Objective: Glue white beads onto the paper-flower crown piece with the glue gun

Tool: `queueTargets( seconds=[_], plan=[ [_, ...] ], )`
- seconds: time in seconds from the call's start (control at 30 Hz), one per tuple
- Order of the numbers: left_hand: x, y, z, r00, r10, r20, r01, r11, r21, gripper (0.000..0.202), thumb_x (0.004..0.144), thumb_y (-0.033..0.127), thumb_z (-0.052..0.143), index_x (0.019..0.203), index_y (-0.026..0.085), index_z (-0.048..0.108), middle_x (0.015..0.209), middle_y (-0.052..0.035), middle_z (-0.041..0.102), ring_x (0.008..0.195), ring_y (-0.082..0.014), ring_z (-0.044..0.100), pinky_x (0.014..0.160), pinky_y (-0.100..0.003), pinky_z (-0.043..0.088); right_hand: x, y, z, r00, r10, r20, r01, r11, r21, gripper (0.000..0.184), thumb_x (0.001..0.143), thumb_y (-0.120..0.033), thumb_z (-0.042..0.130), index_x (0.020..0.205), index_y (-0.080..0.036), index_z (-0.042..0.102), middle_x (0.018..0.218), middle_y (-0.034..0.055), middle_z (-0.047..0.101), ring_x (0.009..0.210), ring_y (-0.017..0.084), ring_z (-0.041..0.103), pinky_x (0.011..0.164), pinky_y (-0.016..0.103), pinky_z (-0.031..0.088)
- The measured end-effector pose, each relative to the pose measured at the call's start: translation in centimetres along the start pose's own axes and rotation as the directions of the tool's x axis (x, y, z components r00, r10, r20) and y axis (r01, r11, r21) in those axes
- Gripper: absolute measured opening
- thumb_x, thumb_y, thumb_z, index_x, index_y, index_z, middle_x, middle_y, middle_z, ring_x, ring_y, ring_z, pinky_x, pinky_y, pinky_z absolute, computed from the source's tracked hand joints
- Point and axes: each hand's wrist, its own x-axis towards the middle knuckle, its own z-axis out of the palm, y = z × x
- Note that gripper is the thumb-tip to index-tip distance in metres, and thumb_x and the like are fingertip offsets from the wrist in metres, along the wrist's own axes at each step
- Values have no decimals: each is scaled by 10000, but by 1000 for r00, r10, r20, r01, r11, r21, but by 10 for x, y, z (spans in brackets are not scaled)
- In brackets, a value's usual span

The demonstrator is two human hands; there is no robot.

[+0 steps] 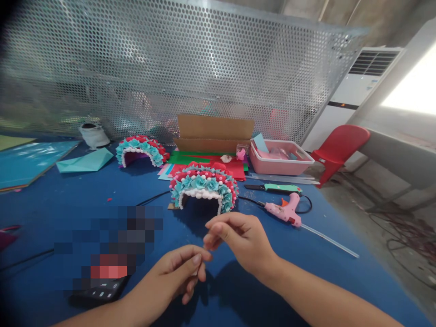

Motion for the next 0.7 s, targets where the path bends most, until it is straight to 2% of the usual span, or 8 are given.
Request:
queueTargets(
  seconds=[0.1,0.2,0.27,0.37,0.43,0.53,0.63,0.7],
  plan=[
    [1,0,0,1000,-11,8,11,1000,-25,329,819,443,585,942,137,592,709,7,572,503,-49,427,488,-202,374,0,-1,1,1000,31,2,-30,998,-54,170,702,-300,780,711,-180,660,630,1,694,592,120,674,575,220,552],
    [0,2,2,999,-38,0,38,998,-44,246,790,361,578,897,140,587,640,27,528,489,-54,413,490,-207,354,2,-6,-1,998,-61,8,62,985,-164,128,788,-317,703,807,-191,688,770,40,739,690,131,686,629,241,562],
    [-3,8,2,998,-61,-2,61,996,-71,192,751,310,556,836,142,588,587,36,483,481,-63,410,486,-212,341,5,-14,-6,992,-122,32,126,968,-217,189,844,-362,635,852,-186,701,759,57,745,670,143,685,620,270,568],
    [-11,26,2,998,-64,-18,63,996,-65,154,732,299,531,764,156,578,520,51,411,447,-70,369,471,-223,317,13,-34,-16,975,-220,-31,203,939,-279,141,774,-340,719,774,-201,696,698,34,730,640,152,684,608,277,574],
    [-16,46,-1,998,8,-66,-10,1000,-30,132,756,278,525,785,165,587,471,64,370,437,-68,330,480,-220,304,21,-48,-24,944,-315,-96,265,899,-349,97,726,-274,767,760,-223,692,750,20,733,691,153,689,647,272,581],
    [-15,83,-10,978,198,-69,-190,976,103,131,800,219,485,754,170,598,383,80,281,405,-67,240,482,-223,308,38,-67,-34,902,-425,-81,349,825,-444,67,803,-269,696,864,-250,716,835,16,737,769,151,692,718,286,584],
    [1,122,-22,929,362,-81,-341,920,194,140,824,161,453,777,178,583,339,77,296,377,-82,268,455,-230,297,63,-76,-44,897,-438,-59,355,794,-493,153,855,-343,625,861,-234,733,788,27,729,732,156,686,709,314,582],
    [19,144,-30,896,432,-103,-392,880,269,134,838,126,446,831,173,572,352,81,320,378,-81,279,460,-232,310,83,-77,-49,901,-430,-54,345,786,-513,144,795,-354,689,803,-217,733,764,29,723,719,164,680,707,321,575]
  ],
)
